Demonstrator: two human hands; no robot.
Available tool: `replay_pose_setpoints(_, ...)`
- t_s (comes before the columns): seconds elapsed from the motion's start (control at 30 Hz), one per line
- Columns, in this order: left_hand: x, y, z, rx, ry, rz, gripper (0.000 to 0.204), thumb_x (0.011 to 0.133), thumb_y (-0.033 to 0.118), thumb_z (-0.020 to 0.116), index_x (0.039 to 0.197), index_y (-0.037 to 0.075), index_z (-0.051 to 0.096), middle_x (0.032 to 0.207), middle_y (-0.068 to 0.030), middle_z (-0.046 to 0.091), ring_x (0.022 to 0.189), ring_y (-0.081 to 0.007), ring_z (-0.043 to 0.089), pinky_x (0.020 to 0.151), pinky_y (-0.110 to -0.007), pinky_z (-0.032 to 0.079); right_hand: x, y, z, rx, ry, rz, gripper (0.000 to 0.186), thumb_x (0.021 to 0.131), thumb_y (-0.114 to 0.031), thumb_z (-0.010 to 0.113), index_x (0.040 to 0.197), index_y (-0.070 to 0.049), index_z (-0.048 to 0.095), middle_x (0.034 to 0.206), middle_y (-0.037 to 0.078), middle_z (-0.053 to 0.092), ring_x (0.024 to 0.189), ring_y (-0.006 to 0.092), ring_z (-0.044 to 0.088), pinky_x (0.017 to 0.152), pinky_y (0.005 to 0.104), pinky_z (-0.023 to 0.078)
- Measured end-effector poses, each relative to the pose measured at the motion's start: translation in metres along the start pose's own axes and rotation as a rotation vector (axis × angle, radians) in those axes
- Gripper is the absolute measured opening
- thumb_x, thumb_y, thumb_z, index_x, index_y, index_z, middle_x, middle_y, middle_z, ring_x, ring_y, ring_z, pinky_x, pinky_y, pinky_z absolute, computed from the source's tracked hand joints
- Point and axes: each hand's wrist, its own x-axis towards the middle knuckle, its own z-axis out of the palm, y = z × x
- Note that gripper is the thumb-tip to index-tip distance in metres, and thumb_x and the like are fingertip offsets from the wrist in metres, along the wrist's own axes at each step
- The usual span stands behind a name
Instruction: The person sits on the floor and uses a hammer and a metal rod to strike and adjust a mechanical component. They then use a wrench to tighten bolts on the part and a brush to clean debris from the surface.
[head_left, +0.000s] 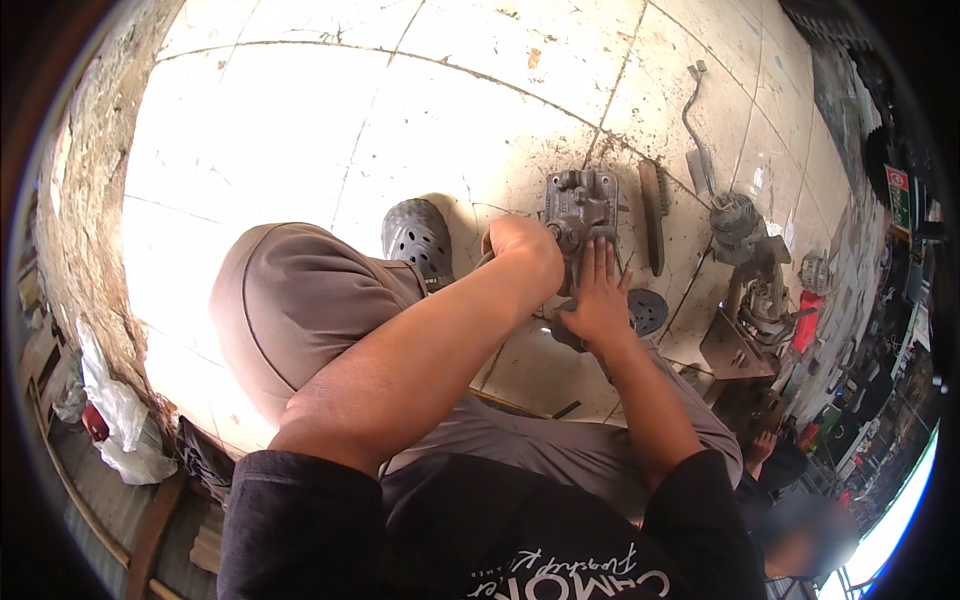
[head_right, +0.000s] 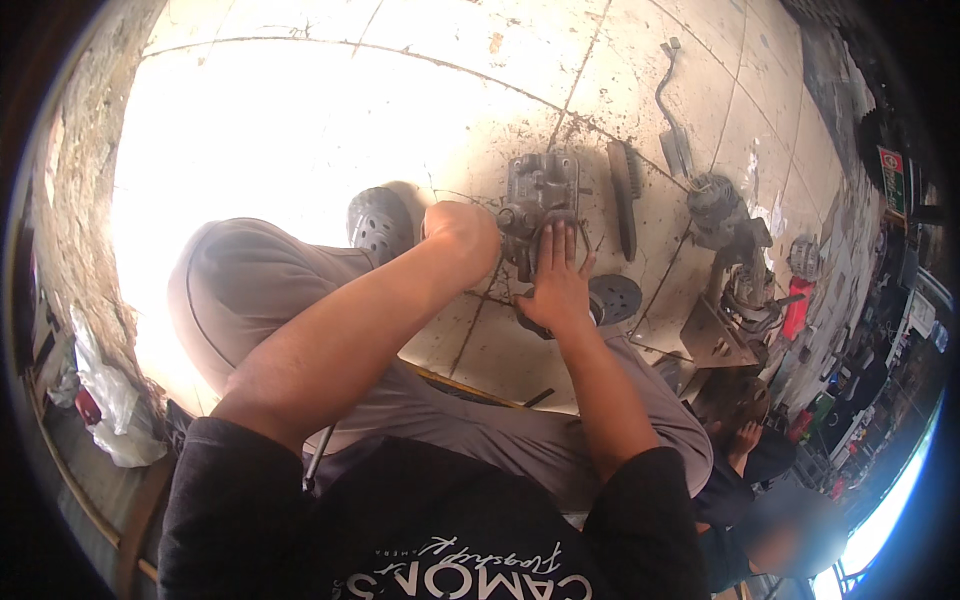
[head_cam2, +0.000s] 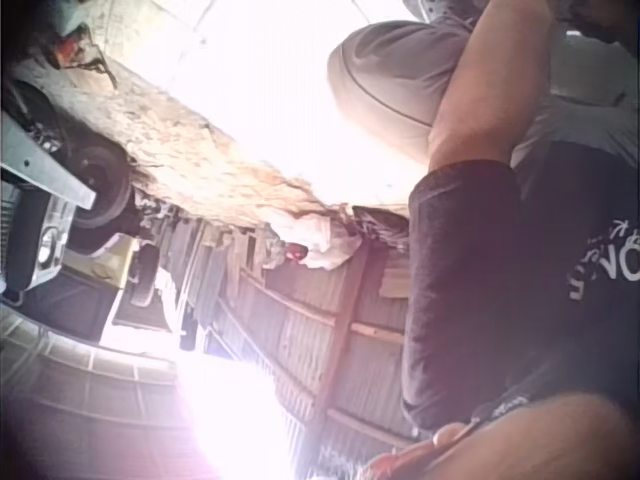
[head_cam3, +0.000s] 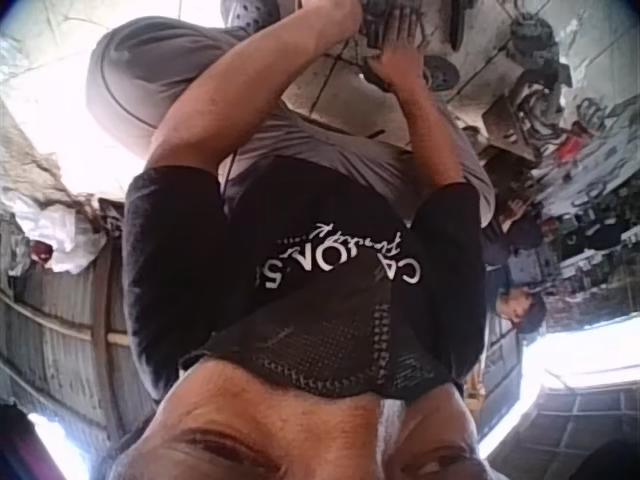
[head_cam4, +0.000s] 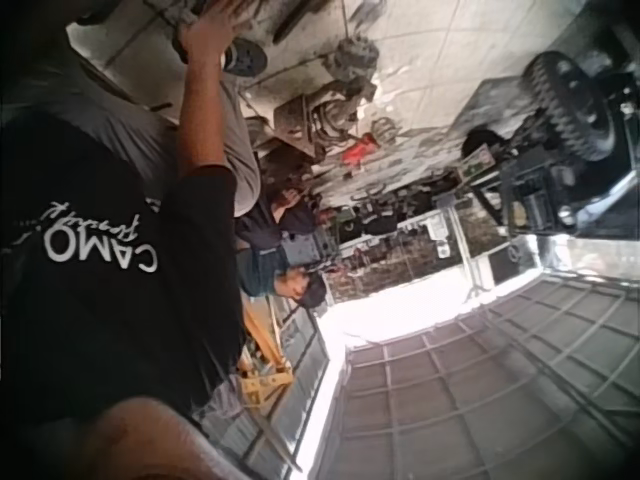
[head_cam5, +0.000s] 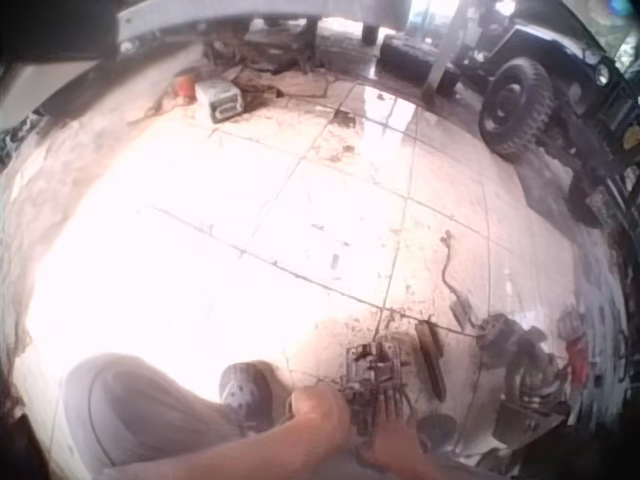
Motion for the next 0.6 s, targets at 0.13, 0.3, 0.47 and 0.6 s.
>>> replay_pose_setpoints(0.13, -0.003, 0.006, -0.001, 0.015, 0.005, 0.014, 0.029, 0.077, 0.018, 0.073, 0.105, 0.012, 0.073, 0.106, -0.0014, 0.071, 0.093, -0.0176, 0.070, 0.067, -0.032, 0.057, 0.034, 0.004, -0.004, 0.046, 0.171, 0.027, 0.120, 0.067, -0.043, 0.078, 0.152, -0.003, 0.003, 0.159, 0.016, 0.007, 0.147, 0.0319, 0.008, 0.112, 0.0636, 0.013)
replay_pose_setpoints(0.3, -0.001, 0.002, -0.001, -0.028, 0.028, -0.005, 0.028, 0.078, 0.017, 0.073, 0.106, 0.012, 0.073, 0.107, -0.0020, 0.071, 0.095, -0.0181, 0.069, 0.070, -0.032, 0.057, 0.030, -0.001, -0.012, 0.033, 0.135, 0.032, 0.118, 0.068, -0.043, 0.077, 0.152, -0.004, 0.003, 0.159, 0.016, 0.006, 0.147, 0.0312, 0.008, 0.112, 0.0634, 0.013)
replay_pose_setpoints(0.47, -0.004, 0.006, 0.000, -0.010, 0.037, -0.010, 0.027, 0.078, 0.014, 0.072, 0.105, 0.012, 0.073, 0.107, -0.0025, 0.071, 0.094, -0.0186, 0.069, 0.070, -0.031, 0.057, 0.008, 0.003, -0.005, -0.003, 0.069, 0.005, 0.117, 0.069, -0.044, 0.076, 0.152, -0.004, 0.004, 0.159, 0.016, 0.007, 0.147, 0.0308, 0.008, 0.112, 0.0627, 0.014)
replay_pose_setpoints(0.6, -0.004, 0.006, 0.003, 0.033, 0.052, 0.015, 0.027, 0.079, 0.013, 0.070, 0.105, 0.012, 0.073, 0.107, -0.0022, 0.070, 0.095, -0.0186, 0.069, 0.070, -0.031, 0.057, 0.050, 0.001, -0.027, 0.101, 0.186, 0.016, 0.116, 0.068, -0.043, 0.076, 0.151, -0.002, 0.005, 0.159, 0.016, 0.007, 0.147, 0.0327, 0.010, 0.111, 0.0642, 0.016)
